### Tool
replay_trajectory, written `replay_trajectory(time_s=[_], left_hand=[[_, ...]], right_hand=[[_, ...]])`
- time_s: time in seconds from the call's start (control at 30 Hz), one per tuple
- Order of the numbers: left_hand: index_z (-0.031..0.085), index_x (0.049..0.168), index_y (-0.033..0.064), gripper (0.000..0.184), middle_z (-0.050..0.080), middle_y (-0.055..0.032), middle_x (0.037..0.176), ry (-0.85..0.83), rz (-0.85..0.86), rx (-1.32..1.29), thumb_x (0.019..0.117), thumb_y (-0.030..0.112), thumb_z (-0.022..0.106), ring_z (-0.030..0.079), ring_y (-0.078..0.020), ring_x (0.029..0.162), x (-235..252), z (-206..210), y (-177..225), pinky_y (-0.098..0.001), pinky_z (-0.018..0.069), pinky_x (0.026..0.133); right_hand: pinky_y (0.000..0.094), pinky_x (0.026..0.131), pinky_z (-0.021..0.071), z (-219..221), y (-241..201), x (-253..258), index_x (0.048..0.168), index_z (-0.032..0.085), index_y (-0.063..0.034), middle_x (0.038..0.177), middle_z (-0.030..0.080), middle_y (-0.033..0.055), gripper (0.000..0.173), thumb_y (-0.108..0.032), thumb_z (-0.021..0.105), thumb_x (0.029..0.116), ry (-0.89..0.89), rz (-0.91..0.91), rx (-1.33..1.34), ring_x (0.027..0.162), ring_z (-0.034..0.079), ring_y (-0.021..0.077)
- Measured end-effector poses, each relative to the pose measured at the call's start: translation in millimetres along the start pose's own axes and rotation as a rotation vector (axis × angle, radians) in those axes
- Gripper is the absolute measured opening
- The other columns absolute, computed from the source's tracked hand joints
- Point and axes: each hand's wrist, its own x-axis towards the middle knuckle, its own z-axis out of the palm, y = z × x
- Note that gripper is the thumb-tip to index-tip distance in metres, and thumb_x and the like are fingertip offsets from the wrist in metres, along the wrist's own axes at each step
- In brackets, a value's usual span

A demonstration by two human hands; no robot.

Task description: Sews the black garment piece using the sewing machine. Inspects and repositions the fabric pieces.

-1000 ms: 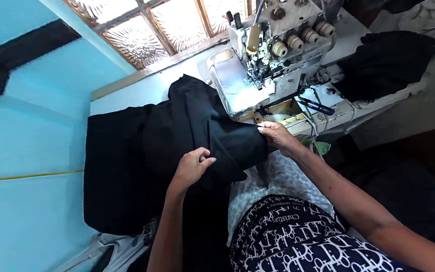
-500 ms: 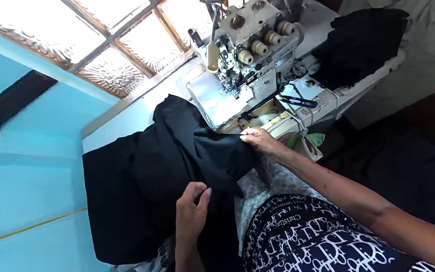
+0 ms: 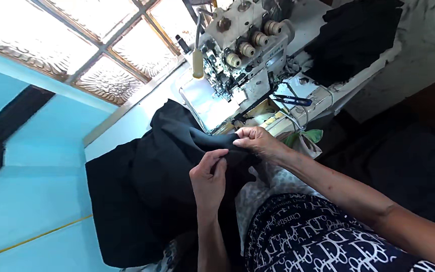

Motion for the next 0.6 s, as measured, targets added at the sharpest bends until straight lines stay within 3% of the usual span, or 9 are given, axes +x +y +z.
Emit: replay_trajectory(time_s=[0.07,0.13,0.23,0.37,0.6], left_hand=[[0.075,0.103,-0.0022,0.015,0.073,-0.0039,0.09,0.035,0.108,0.199,0.0974,0.006,0.063,0.067,0.0,0.079,0,1,-4,-0.0162,0.0558,0.075],[0.078,0.096,0.002,0.018,0.067,-0.0056,0.09,0.056,0.176,0.32,0.0976,0.017,0.067,0.061,-0.0094,0.089,0,1,-3,-0.0226,0.0482,0.082],[0.076,0.088,0.0027,0.019,0.064,-0.0065,0.102,0.002,0.205,0.31,0.096,0.02,0.07,0.059,-0.01,0.102,0,0,4,-0.022,0.047,0.091],[0.072,0.099,-0.0044,0.016,0.07,-0.0028,0.091,-0.036,0.15,0.161,0.099,0.008,0.062,0.062,0.0056,0.081,0,2,4,-0.0103,0.051,0.076],[0.074,0.096,-0.0018,0.008,0.061,0.0028,0.087,0.133,0.069,0.035,0.0892,-0.001,0.07,0.059,0.0037,0.079,5,8,-13,-0.0098,0.0503,0.071]], right_hand=[[0.0175,0.053,0.0463,-2,8,2,0.1,0.065,-0.0027,0.069,0.059,-0.0003,0.007,-0.002,0.058,0.0989,-0.036,-0.008,-0.037,0.056,0.053,0.002],[0.018,0.053,0.0456,-2,12,3,0.102,0.066,-0.0014,0.07,0.059,0.0007,0.008,-0.001,0.059,0.0991,-0.033,-0.015,-0.078,0.056,0.053,0.0026],[0.0176,0.053,0.0463,3,9,1,0.103,0.067,0.0004,0.07,0.061,0.002,0.009,0.0,0.06,0.0983,0.009,-0.002,-0.065,0.056,0.054,0.0026],[0.0179,0.06,0.0533,12,5,-3,0.104,0.068,0.0017,0.077,0.07,0.0017,0.013,0.006,0.059,0.0972,0.006,0.028,0.074,0.063,0.062,0.0011],[0.0178,0.064,0.0534,20,4,-5,0.105,0.069,0.0027,0.079,0.071,0.0013,0.017,0.011,0.057,0.0959,-0.006,0.099,0.149,0.067,0.063,0.0007]])
